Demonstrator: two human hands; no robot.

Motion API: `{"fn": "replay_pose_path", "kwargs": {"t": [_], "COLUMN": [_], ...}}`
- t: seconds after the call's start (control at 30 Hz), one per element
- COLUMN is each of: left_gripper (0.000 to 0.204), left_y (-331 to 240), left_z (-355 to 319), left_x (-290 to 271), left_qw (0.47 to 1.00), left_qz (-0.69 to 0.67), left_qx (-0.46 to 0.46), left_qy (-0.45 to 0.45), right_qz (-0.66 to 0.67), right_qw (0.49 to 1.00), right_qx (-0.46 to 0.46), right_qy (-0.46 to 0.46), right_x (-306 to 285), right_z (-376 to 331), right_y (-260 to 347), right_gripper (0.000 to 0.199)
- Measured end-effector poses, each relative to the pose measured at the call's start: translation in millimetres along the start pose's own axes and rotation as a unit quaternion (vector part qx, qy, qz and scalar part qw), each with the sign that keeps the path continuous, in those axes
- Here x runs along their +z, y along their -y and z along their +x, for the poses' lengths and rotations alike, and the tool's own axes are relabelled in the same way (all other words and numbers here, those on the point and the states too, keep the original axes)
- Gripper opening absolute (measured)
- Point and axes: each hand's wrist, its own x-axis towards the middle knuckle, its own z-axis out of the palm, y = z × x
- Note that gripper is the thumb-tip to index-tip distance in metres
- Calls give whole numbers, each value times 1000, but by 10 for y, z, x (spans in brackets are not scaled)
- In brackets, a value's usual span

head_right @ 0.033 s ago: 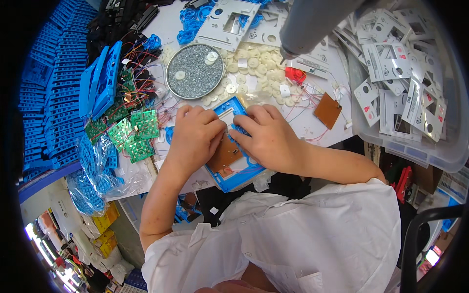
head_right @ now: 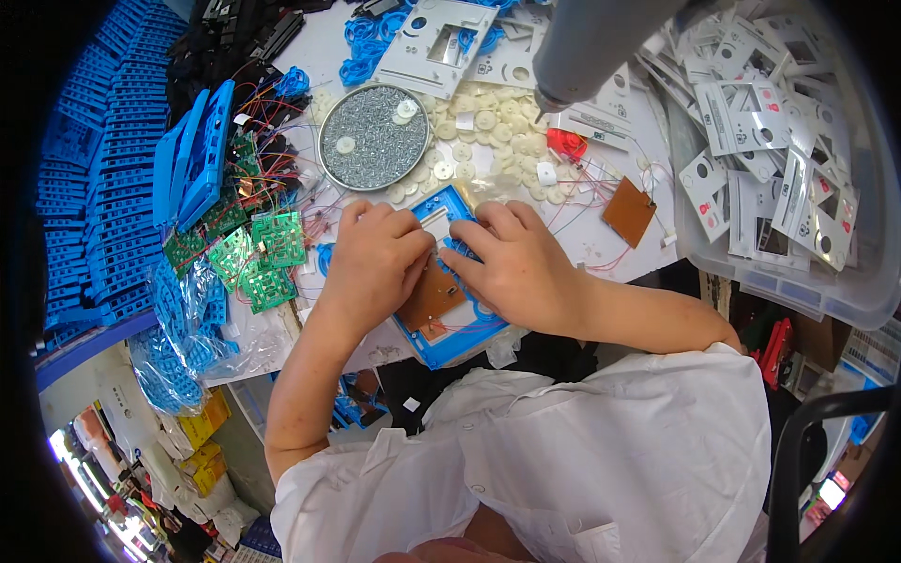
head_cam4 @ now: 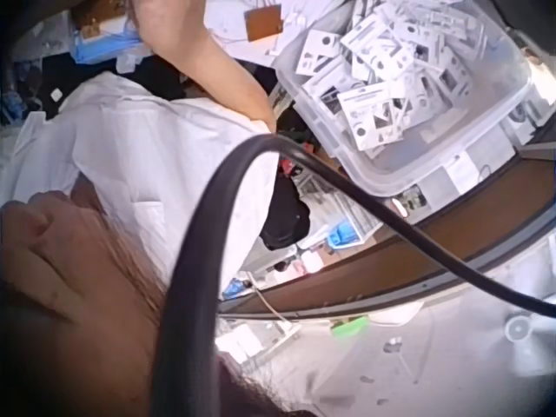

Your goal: Assembling scientific calculators by placing electronic components into frames and using a dispenser tool.

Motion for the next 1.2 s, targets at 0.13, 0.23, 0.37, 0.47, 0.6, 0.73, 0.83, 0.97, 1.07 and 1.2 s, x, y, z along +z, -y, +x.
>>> {"fn": "replay_pose_path", "kwargs": {"t": [0.13,0.23,0.37,0.47,0.6,0.73,0.83,0.97,1.07,1.2], "left_gripper": [5,3,4,4,5,6,9,15,24,27], "left_y": [15,-17,-72,-136,-172,2,-27,-176,-145,-124], "left_z": [86,123,146,169,226,356,534,867,981,1046], "left_x": [-33,-46,-53,-44,-52,-16,-87,-245,-242,-235], "left_qw": [998,995,994,989,984,977,956,927,917,912], "left_qz": [24,53,65,95,95,5,25,106,112,109], "left_qx": [42,59,65,88,68,-11,-43,-71,-92,-76], "left_qy": [34,53,64,68,132,211,290,354,371,389], "right_qz": [-50,-47,-24,-4,55,84,78,53,38,27], "right_qw": [999,999,1000,1000,998,994,997,998,999,999], "right_qx": [-1,-5,1,2,5,4,11,-6,-18,-26], "right_qy": [17,15,-2,-6,-16,-66,-25,-13,-5,3], "right_x": [-41,10,56,76,94,148,104,108,94,66], "right_z": [25,11,-18,-34,-19,-34,-57,-46,-39,-22], "right_y": [55,44,10,-7,-23,-31,-29,-38,-47,-52], "right_gripper": [34,34,28,22,21,24,29,33,35,37]}}
